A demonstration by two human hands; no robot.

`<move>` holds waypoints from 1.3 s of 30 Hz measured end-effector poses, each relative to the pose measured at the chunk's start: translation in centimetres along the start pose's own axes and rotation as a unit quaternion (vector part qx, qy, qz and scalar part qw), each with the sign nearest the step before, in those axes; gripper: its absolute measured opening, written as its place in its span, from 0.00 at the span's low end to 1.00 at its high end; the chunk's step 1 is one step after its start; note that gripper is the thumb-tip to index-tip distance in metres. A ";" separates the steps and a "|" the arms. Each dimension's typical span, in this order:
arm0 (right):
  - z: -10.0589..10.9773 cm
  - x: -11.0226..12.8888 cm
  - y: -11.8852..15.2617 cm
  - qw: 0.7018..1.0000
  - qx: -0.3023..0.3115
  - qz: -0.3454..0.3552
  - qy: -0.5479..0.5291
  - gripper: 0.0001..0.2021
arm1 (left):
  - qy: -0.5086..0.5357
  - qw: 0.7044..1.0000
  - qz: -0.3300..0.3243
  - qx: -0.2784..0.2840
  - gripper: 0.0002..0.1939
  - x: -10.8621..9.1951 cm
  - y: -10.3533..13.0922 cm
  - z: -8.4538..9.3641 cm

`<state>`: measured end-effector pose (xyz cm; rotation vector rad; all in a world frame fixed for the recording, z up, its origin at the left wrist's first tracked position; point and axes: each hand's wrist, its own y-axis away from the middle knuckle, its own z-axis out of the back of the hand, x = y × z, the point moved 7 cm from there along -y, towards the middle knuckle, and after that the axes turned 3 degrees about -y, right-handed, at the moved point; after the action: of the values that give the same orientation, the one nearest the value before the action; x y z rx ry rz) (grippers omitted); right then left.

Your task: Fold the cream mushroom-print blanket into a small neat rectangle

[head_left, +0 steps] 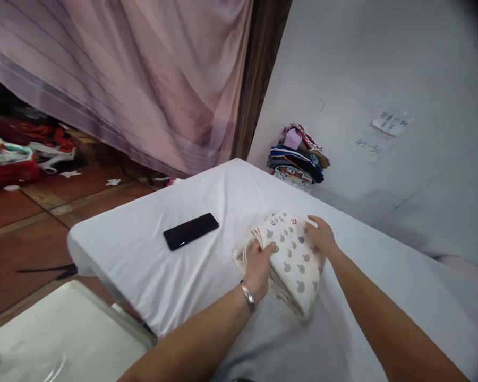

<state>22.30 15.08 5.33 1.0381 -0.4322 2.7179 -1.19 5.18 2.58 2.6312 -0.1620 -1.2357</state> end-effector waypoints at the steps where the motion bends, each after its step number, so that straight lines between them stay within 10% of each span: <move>1: 0.2 -0.2 -0.2 1.000 0.004 0.001 0.020 0.22 | 0.002 1.000 -0.006 0.021 0.17 -0.3 0.8 -0.3; 10: -2.7 -0.6 0.6 0.980 0.121 0.027 0.154 0.25 | 0.067 0.990 0.121 0.021 0.22 1.8 2.8 4.4; 39: -4.0 1.4 -2.2 0.960 0.198 0.047 0.192 0.17 | -0.082 0.987 0.137 0.005 0.19 -0.5 1.9 6.0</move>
<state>19.39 18.62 3.88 0.5424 0.1379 3.0687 -6.16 2.47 -0.30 2.4096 -0.5397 -1.3524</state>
